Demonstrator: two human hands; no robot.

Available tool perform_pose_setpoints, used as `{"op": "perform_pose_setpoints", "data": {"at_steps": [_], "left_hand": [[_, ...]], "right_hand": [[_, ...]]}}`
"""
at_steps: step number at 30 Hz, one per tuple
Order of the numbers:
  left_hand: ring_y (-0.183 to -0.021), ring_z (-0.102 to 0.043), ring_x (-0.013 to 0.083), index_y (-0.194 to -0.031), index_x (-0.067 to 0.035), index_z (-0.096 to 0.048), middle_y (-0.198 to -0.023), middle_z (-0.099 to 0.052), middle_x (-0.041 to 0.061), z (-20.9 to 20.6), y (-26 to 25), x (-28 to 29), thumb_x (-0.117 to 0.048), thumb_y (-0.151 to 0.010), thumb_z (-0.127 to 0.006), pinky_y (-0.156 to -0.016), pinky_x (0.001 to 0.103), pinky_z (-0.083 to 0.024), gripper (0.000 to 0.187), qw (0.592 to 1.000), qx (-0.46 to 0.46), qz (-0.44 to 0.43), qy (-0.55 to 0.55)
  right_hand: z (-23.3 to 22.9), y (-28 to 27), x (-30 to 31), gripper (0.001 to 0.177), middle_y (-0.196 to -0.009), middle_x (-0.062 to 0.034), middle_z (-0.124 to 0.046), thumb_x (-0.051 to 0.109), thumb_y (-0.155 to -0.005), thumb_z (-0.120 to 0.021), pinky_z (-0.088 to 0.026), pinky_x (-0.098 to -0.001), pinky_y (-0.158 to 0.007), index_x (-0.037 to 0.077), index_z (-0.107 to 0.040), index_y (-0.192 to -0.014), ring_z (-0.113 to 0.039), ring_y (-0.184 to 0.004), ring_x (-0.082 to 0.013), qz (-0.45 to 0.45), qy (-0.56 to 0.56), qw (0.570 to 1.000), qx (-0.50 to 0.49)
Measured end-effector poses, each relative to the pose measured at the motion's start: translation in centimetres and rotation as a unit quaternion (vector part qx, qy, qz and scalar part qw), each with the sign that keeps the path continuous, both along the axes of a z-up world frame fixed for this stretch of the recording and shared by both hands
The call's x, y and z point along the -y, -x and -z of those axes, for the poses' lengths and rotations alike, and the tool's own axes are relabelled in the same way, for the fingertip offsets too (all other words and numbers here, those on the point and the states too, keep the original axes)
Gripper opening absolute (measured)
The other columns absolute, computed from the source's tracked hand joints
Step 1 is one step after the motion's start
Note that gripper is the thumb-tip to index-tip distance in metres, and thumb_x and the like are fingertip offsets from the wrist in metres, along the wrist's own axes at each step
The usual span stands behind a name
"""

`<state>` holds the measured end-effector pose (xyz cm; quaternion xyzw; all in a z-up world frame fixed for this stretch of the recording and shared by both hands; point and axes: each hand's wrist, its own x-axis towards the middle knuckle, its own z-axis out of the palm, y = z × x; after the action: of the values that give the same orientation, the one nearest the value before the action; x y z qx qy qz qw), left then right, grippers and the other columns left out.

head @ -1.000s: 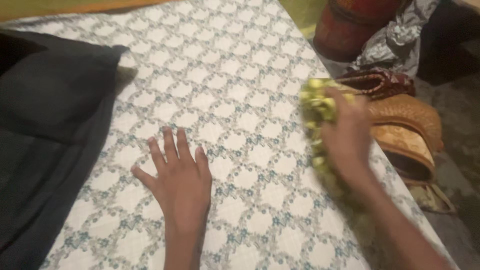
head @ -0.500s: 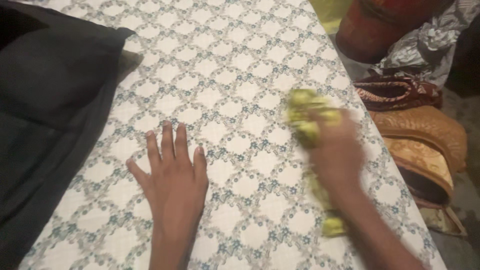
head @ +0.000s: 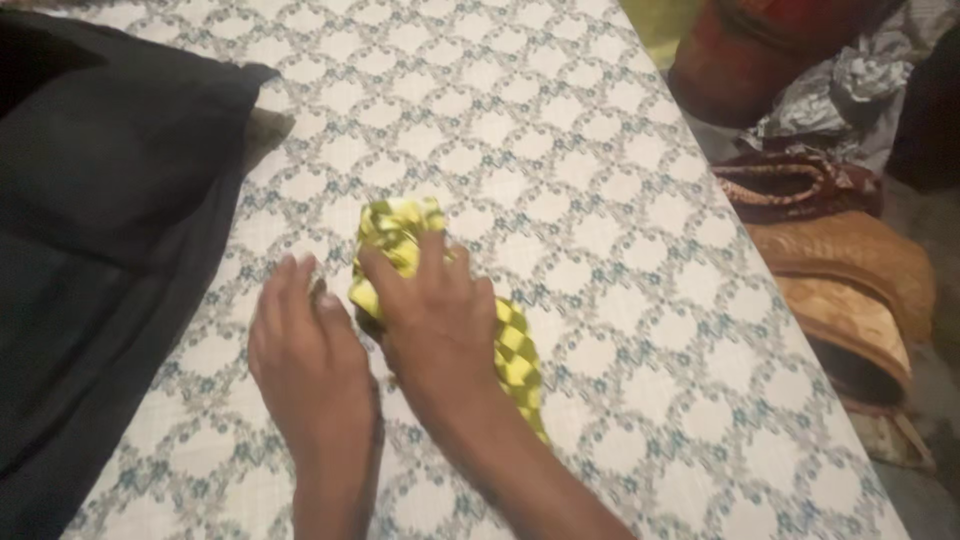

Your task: The person wipes a patterned bedsheet with a yellow cloth, then folds a pillowcase and inserts a pillow. The person smooths the sheet and folds the pillowcase over the pillow.

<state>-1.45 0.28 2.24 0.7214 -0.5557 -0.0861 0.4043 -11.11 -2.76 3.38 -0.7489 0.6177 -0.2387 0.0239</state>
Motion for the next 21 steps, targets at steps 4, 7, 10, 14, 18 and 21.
{"op": "perform_pose_setpoints", "data": {"at_steps": [4,7,10,14,18,21], "left_hand": [[-0.148,-0.032,0.0411,-0.145,-0.001,-0.051,-0.157,-0.044,0.022,0.9,-0.7,-0.6,-0.024,-0.102,-0.044,-0.117,0.066,-0.019,0.050,0.981,0.189,0.023,-0.045],[-0.148,-0.031,0.0424,-0.146,-0.001,-0.050,-0.157,-0.043,0.023,1.7,0.1,-0.2,-0.027,-0.102,-0.044,-0.115,0.066,-0.018,0.052,0.980,0.194,0.026,-0.038],[-0.149,-0.030,0.0432,-0.148,0.001,-0.049,-0.158,-0.042,0.023,1.6,-0.1,-0.6,-0.027,-0.104,-0.043,-0.116,0.067,-0.017,0.052,0.978,0.204,0.032,-0.030],[-0.148,-0.030,0.0433,-0.148,0.000,-0.049,-0.157,-0.042,0.023,0.1,-0.1,-0.6,-0.027,-0.103,-0.042,-0.115,0.066,-0.017,0.053,0.981,0.189,0.035,-0.024],[-0.150,-0.032,0.0375,-0.147,-0.003,-0.050,-0.159,-0.044,0.018,-0.6,0.5,-1.1,-0.025,-0.105,-0.040,-0.121,0.062,-0.016,0.048,0.996,0.081,0.025,-0.031],[-0.150,-0.036,0.0366,-0.149,-0.001,-0.048,-0.160,-0.045,0.019,-0.5,-0.3,-0.2,-0.023,-0.105,-0.038,-0.124,0.059,-0.021,0.050,1.000,0.018,0.010,0.001]], "right_hand": [[1.2,7.3,-0.1,0.035,-0.113,-0.0089,-0.063,0.031,-0.093,-0.063,-0.059,-0.0365,-0.073,0.033,-0.069,-0.127,-0.064,-0.090,-0.0189,0.073,-0.190,0.973,0.107],[-2.4,18.0,-0.6,0.038,-0.106,-0.0138,-0.057,0.041,-0.097,-0.069,-0.054,-0.0442,-0.061,0.014,-0.067,-0.123,-0.059,-0.081,-0.0238,0.239,-0.132,0.957,-0.102],[-5.2,24.4,-3.4,0.068,-0.112,-0.0186,-0.057,0.008,-0.084,-0.074,-0.055,-0.0401,-0.071,0.020,-0.060,-0.150,-0.064,-0.089,-0.0290,0.245,-0.079,0.948,-0.189],[-6.4,19.8,-3.7,0.062,-0.121,-0.0185,-0.055,-0.005,-0.089,-0.053,-0.061,-0.0314,-0.047,0.014,-0.047,-0.148,-0.068,-0.078,-0.0246,0.206,-0.066,0.943,0.254],[-4.5,5.8,-0.7,0.051,-0.119,-0.0159,-0.059,0.000,-0.093,-0.048,-0.059,-0.0406,-0.052,0.016,-0.043,-0.142,-0.073,-0.076,-0.0302,0.177,-0.257,0.831,0.460],[-1.8,-0.9,1.0,0.053,-0.127,-0.0152,-0.055,0.010,-0.085,-0.068,-0.044,-0.0559,-0.097,0.027,-0.063,-0.134,-0.053,-0.118,-0.0349,0.003,-0.123,0.990,0.061]]}}
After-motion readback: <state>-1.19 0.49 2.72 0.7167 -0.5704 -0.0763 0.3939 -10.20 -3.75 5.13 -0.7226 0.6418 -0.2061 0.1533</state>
